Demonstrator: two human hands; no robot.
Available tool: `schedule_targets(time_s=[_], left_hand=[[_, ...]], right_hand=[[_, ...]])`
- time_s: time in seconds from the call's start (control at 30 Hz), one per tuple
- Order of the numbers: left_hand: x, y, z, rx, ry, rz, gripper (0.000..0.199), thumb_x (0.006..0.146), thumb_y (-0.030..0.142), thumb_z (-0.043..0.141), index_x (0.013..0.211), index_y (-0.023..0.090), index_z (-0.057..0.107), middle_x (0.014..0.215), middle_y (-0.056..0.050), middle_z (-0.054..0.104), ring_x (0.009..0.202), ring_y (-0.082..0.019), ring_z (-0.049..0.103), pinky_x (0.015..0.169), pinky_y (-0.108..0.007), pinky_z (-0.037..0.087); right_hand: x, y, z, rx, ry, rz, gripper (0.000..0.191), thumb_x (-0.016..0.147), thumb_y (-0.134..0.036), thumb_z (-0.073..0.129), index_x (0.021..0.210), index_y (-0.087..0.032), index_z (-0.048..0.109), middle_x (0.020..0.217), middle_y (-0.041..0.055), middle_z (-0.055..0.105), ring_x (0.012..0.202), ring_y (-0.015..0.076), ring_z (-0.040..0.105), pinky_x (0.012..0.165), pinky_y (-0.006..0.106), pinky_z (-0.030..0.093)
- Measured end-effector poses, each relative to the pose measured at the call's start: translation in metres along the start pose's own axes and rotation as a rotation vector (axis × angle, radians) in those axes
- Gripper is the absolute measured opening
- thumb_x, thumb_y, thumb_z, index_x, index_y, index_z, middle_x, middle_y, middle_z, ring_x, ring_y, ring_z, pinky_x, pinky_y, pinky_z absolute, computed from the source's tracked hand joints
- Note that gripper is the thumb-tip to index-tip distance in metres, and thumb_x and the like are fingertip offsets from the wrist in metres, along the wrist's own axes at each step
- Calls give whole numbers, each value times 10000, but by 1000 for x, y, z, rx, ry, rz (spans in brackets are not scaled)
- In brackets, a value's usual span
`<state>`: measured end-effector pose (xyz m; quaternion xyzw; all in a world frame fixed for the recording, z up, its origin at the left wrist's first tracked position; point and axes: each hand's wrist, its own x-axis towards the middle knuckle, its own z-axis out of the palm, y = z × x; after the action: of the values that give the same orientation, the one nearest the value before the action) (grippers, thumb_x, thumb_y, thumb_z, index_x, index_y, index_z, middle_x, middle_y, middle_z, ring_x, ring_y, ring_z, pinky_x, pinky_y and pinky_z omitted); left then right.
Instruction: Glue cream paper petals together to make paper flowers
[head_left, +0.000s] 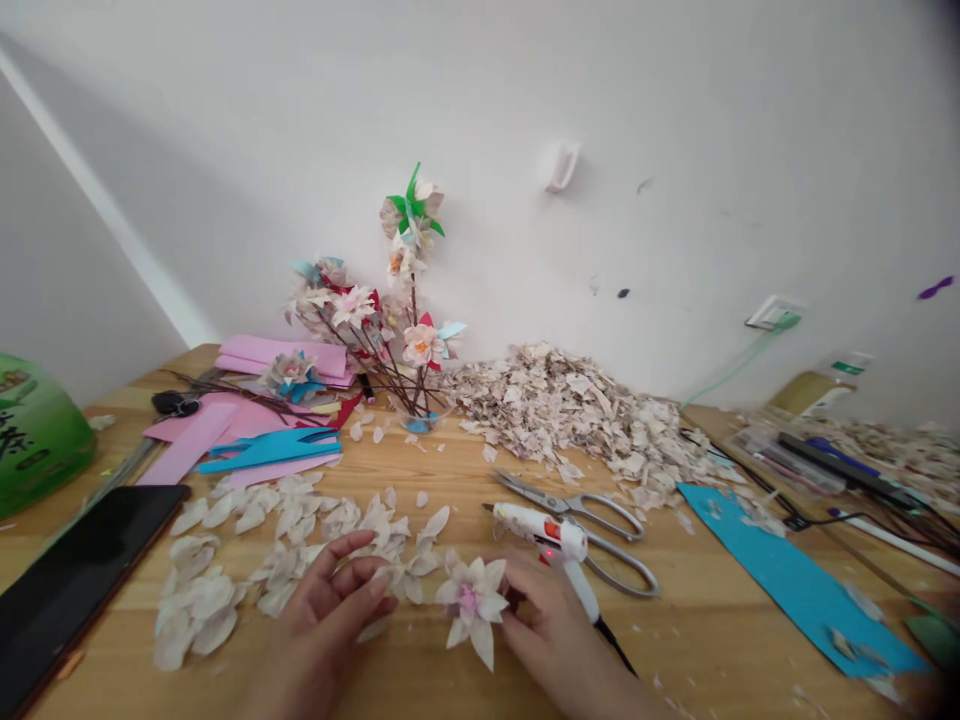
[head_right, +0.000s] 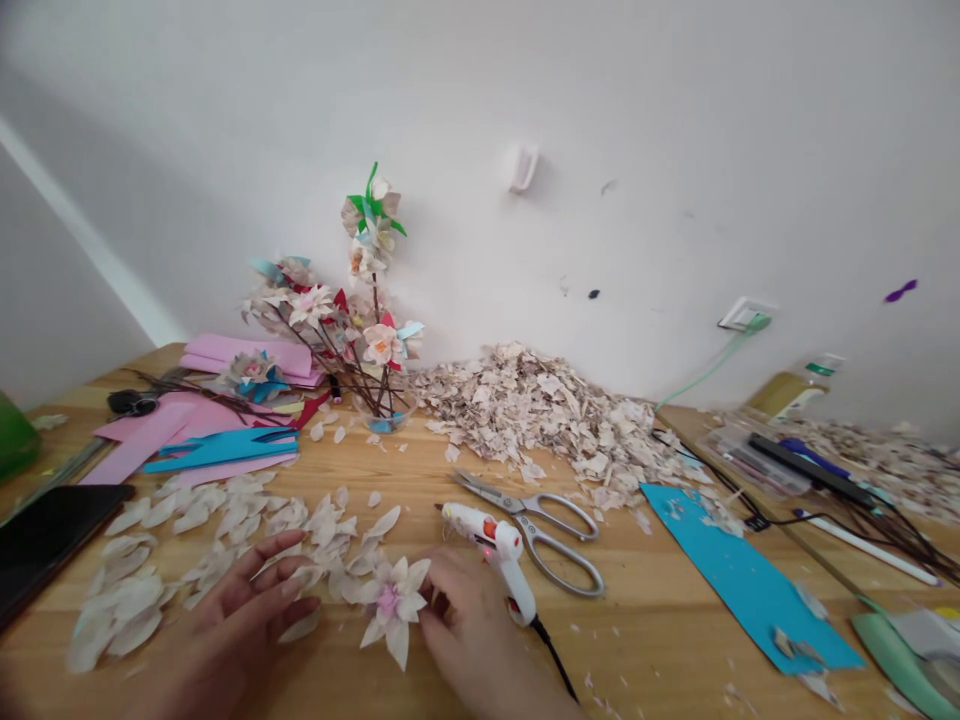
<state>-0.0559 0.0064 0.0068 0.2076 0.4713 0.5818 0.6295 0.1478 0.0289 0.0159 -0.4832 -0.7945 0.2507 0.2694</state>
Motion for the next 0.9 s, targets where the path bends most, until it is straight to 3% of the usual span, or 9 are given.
schedule_targets(time_s=[0.27,0.47,0.7,0.9], left_hand=[[-2,-1,-1,87,-35,-43,551,598,338,762,1064,246,483,704,42,640,683,-141,568,686,-274,443],[5,-13,-5,83,-109,-50,523,606,297,771,1039,233,484,675,40,651,659,-132,577,672,-270,433],[2,-21,-2,76,-144,-56,482,530,277,814,928,198,553,572,35,644,552,-108,551,590,-239,394],[3,-25,-6,72,-183,-96,509,534,254,817,953,211,531,609,19,677,571,-125,589,597,-249,403]], right_hand=[[-7,8,6,250,99,47,153,668,-108,513,627,-202,627,646,21,658,654,181,577,610,258,441],[-5,5,8,166,175,73,145,707,-246,544,580,-188,582,603,31,626,602,188,561,556,267,431],[-8,4,13,-18,267,18,108,660,-186,590,554,-188,569,574,21,637,568,185,576,536,257,408],[-8,1,22,146,255,13,56,680,-200,602,624,-197,595,607,12,664,577,174,614,545,246,451]])
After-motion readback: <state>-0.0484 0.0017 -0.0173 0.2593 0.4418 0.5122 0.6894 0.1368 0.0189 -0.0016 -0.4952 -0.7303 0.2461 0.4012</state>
